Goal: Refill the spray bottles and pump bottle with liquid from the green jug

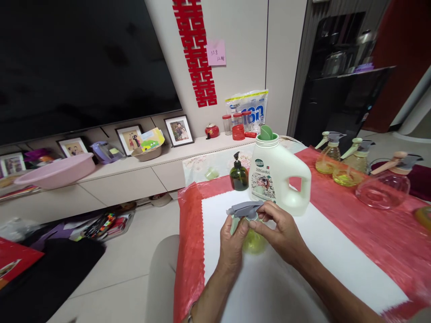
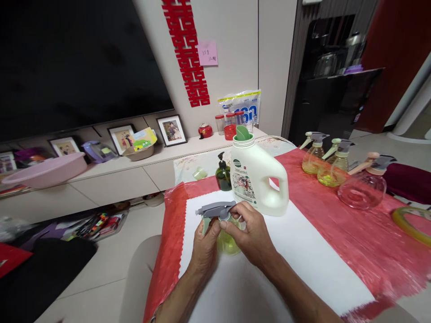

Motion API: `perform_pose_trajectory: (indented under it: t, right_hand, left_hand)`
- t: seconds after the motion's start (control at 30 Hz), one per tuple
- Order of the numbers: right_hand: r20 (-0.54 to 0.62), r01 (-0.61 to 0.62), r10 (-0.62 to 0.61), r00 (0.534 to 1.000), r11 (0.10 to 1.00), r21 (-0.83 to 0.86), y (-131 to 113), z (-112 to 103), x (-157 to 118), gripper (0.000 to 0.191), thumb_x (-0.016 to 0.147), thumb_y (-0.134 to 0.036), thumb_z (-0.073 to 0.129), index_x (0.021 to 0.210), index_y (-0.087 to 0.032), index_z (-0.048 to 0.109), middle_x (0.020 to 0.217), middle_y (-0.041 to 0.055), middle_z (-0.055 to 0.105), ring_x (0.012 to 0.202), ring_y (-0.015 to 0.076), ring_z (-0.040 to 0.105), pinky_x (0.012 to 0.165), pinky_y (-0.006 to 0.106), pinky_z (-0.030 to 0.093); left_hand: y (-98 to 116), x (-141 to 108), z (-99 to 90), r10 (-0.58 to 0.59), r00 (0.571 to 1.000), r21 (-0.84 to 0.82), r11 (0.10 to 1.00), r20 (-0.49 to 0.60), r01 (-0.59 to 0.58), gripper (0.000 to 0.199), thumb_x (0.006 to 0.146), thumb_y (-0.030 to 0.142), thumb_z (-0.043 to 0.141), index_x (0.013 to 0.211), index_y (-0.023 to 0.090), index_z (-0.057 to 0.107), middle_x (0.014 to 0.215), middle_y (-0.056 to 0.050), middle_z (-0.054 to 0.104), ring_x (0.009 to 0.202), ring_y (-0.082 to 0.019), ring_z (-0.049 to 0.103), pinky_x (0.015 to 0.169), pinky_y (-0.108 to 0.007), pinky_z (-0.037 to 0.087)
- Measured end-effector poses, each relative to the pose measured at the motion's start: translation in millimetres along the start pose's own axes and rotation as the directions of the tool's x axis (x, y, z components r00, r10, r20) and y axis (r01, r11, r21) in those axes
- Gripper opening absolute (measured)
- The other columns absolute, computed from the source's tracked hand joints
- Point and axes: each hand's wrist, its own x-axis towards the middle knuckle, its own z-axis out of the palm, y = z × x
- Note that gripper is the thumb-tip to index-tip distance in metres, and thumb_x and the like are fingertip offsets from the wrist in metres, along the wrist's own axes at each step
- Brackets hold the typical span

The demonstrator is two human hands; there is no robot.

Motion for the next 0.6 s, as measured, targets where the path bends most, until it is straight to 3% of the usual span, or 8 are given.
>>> perform_pose_trajectory:
  t: [0.2,0.33,0.5,0.6]
  right_hand:
    - [-0.037,0.059,-0.061,0.997,0.997,-0.056,0.7,0.9,-1.2,0.025,0.089,-0.039,0.068,0.08,-0.018,0.058,0.082,0.0014,0.052,0.075,0.0129,0.048,0.066,0.025,0.037]
    - [-0.03,0.048,-0.049,0.998,0.998,-0.036,2.9,2.5,0.4,0.03,0.091,-0.042,0.066,0.077,-0.017,0.056,0.079,0.0007,0.05,0.073,0.0124,0.048,0.064,0.024,0.037]
    - [-0.003,0.012,-0.012,1.0,1.0,-0.021,1.0,0.1,1.3,0.029,0.09,-0.042,0.065,0.076,-0.017,0.057,0.078,0.0,0.051,0.073,0.0122,0.048,0.064,0.024,0.038]
    - [-0.012,-0.021,0.02,1.0,0.999,-0.028,0.8,2.0,0.1,0.026,0.085,-0.041,0.068,0.079,-0.017,0.059,0.078,0.0001,0.052,0.073,0.0128,0.049,0.064,0.024,0.039]
  left_hand:
    - [-4.5,1.2,-2.0,-0.06,0.998,-0.012,0.998,-0.006,0.06,0.044,0.081,0.041,0.078,0.117,0.019,0.067,0.101,-0.005,0.076,0.091,-0.021,0.07,0.083,-0.032,0.054]
    - [-3.5,1.9,-3.8,-0.008,1.0,0.037,0.999,-0.009,0.009,0.042,0.08,0.045,0.078,0.113,0.02,0.07,0.107,-0.006,0.076,0.106,-0.025,0.067,0.096,-0.035,0.05]
    - [11.9,-4.7,3.3,-0.03,0.994,0.112,0.994,0.107,0.018,0.048,0.081,0.045,0.077,0.122,0.021,0.066,0.118,-0.008,0.073,0.11,-0.026,0.067,0.101,-0.038,0.049]
    - [15.7,-8.2,6.6,0.026,0.987,0.149,0.988,0.16,-0.05,0.056,0.079,0.043,0.079,0.127,0.02,0.062,0.12,-0.011,0.072,0.113,-0.029,0.067,0.104,-0.042,0.048]
